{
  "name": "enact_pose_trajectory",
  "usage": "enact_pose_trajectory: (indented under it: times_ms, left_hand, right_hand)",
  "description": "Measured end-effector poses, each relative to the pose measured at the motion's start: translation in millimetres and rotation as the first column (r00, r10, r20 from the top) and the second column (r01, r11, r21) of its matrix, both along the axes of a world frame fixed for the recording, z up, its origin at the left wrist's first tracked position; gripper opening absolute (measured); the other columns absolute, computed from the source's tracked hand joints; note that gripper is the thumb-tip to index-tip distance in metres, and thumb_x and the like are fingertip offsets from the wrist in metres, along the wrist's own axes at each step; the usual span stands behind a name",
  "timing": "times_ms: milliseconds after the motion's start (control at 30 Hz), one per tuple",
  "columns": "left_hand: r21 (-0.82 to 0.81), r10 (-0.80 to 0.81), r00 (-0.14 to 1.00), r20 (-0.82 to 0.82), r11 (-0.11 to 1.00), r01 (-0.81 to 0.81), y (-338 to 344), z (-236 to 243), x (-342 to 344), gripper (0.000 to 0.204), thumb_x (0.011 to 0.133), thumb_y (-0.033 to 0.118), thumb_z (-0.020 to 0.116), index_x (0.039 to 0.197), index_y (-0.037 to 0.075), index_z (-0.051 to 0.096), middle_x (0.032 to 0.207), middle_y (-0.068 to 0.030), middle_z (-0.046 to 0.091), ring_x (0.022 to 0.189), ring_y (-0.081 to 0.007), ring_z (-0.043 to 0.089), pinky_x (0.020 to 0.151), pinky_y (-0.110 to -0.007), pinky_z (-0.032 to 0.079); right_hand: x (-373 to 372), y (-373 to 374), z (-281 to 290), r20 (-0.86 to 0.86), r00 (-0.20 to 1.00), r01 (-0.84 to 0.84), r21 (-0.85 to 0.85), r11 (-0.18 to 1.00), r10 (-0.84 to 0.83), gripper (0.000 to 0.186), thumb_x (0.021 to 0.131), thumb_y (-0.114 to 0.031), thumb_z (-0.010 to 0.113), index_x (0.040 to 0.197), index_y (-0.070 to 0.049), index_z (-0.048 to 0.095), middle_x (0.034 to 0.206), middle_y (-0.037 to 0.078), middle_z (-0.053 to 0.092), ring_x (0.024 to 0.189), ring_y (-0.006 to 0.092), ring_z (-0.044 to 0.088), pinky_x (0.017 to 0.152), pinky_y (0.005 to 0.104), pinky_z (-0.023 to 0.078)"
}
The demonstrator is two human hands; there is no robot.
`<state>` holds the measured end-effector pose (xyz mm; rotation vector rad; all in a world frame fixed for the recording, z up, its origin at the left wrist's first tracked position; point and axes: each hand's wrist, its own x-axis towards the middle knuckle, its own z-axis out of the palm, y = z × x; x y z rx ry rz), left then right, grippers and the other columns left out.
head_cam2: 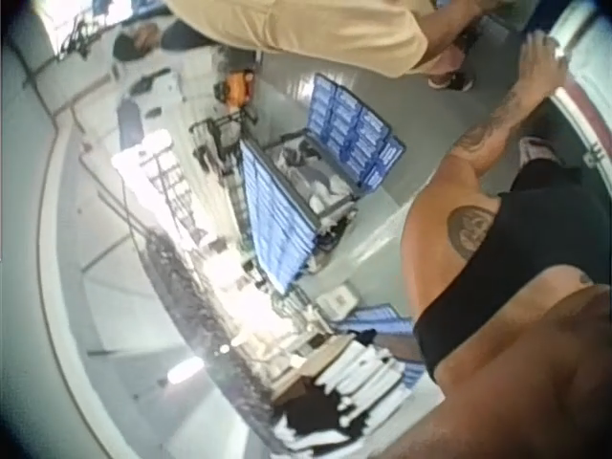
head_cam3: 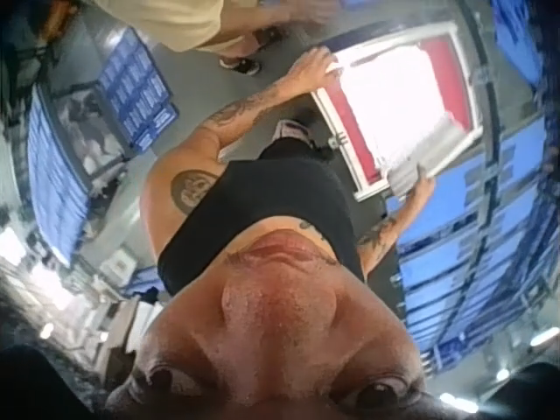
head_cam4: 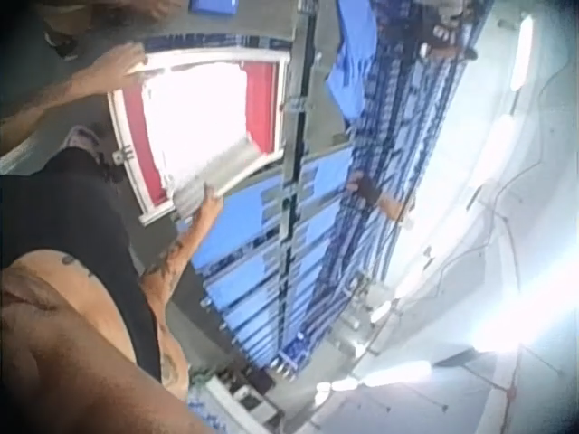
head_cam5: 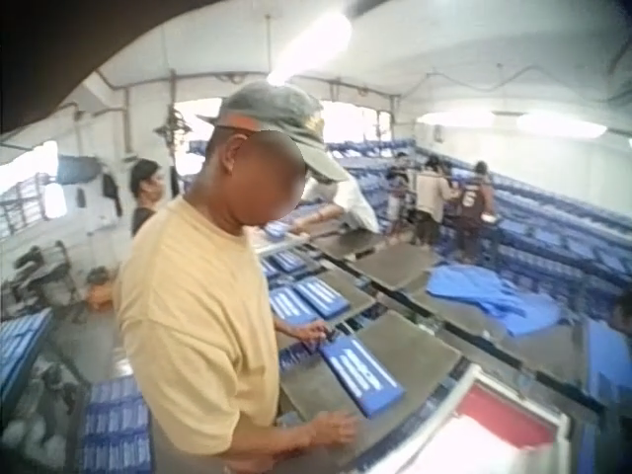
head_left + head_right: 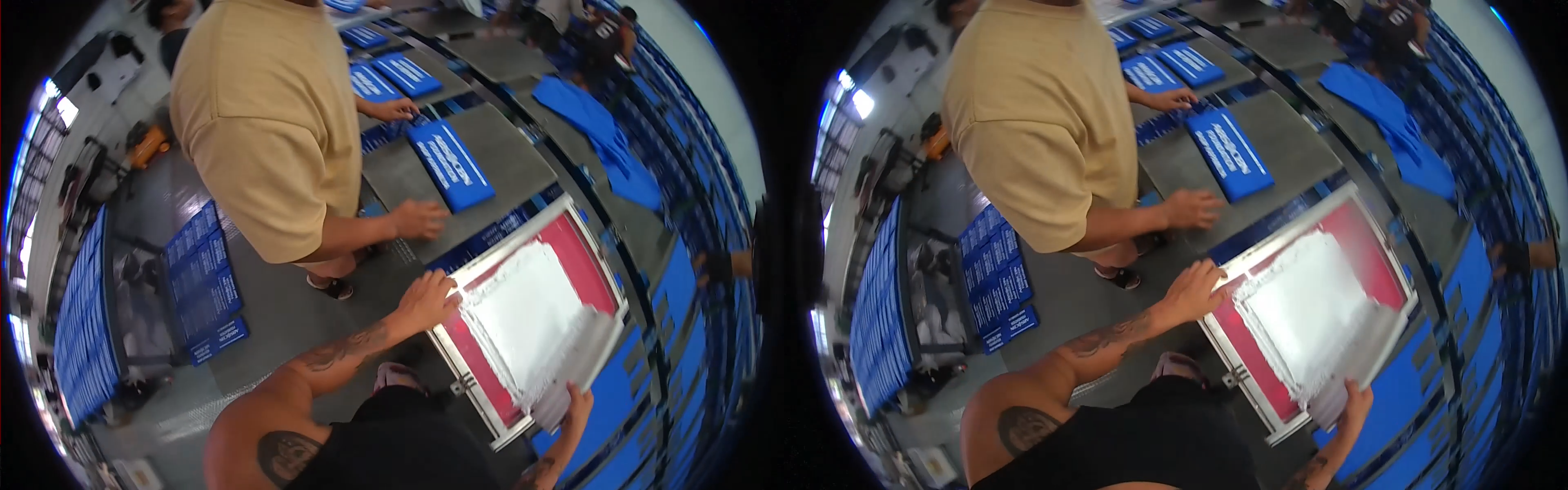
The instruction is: Screen printing logos onto fabric bags using a manual press.
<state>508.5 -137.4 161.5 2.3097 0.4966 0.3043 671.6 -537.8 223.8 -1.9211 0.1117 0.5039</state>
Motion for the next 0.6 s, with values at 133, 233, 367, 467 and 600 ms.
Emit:
enact_pose_trajectory:
  times_ms: [133,233,367,467,600]
  left_hand:
    - [-0.264,-0.01,0.923,-0.385,0.959,-0.1,30.5,-37.7,15.3,0.061,0.096,0.052,0.039,0.099,-0.005,0.063,0.1,-0.0279,0.064,0.097,-0.0415,0.061,0.086,-0.047,0.046]
    - [-0.32,-0.059,0.917,-0.395,0.944,-0.077,21.9,-52.3,16.4,0.069,0.099,0.054,0.03,0.099,-0.005,0.065,0.103,-0.0298,0.063,0.101,-0.0461,0.058,0.087,-0.047,0.046]
    - [-0.195,0.031,0.965,-0.261,0.977,-0.084,5.8,-46.3,14.1,0.067,0.101,0.051,0.027,0.1,-0.005,0.064,0.097,-0.0297,0.063,0.097,-0.0478,0.058,0.084,-0.048,0.046]
    - [-0.129,0.055,0.934,-0.353,0.986,-0.107,-3.9,-40.8,15.9,0.065,0.101,0.048,0.029,0.1,-0.007,0.063,0.093,-0.0295,0.064,0.093,-0.0465,0.06,0.082,-0.048,0.046]
    - [-0.336,0.026,0.956,-0.291,0.933,-0.127,-9.8,-42.1,30.6,0.062,0.101,0.047,0.034,0.097,-0.008,0.063,0.086,-0.0235,0.066,0.082,-0.0312,0.064,0.077,-0.041,0.046]
  right_hand:
    - [-2.2,-49.8,-51.5,-0.457,0.856,0.451,0.432,0.781,-0.242,0.057,0.087,-0.024,0.054,0.135,0.006,0.042,0.127,0.022,0.056,0.113,0.0378,0.058,0.1,0.0489,0.044]
    - [-6.8,-59.8,-94.5,-0.506,0.816,0.553,0.544,0.63,-0.279,0.06,0.086,-0.026,0.058,0.135,0.004,0.042,0.13,0.02,0.054,0.117,0.0363,0.054,0.103,0.0465,0.042]
    - [-5.2,-76.9,-114.3,-0.41,0.883,0.462,0.669,0.582,-0.229,0.056,0.086,-0.02,0.056,0.135,0.005,0.042,0.129,0.02,0.055,0.115,0.0352,0.055,0.102,0.0462,0.043]
    - [-1.8,-84.5,-112.4,-0.425,0.888,0.44,0.682,0.584,-0.173,0.047,0.083,-0.017,0.058,0.123,0.008,0.052,0.114,0.021,0.062,0.103,0.0332,0.062,0.094,0.0439,0.049]
    - [-2.0,-78.9,-109.2,-0.292,0.771,0.637,0.358,0.682,-0.566,0.039,0.081,-0.019,0.065,0.11,0.005,0.06,0.098,0.015,0.067,0.092,0.0281,0.066,0.086,0.0419,0.053]
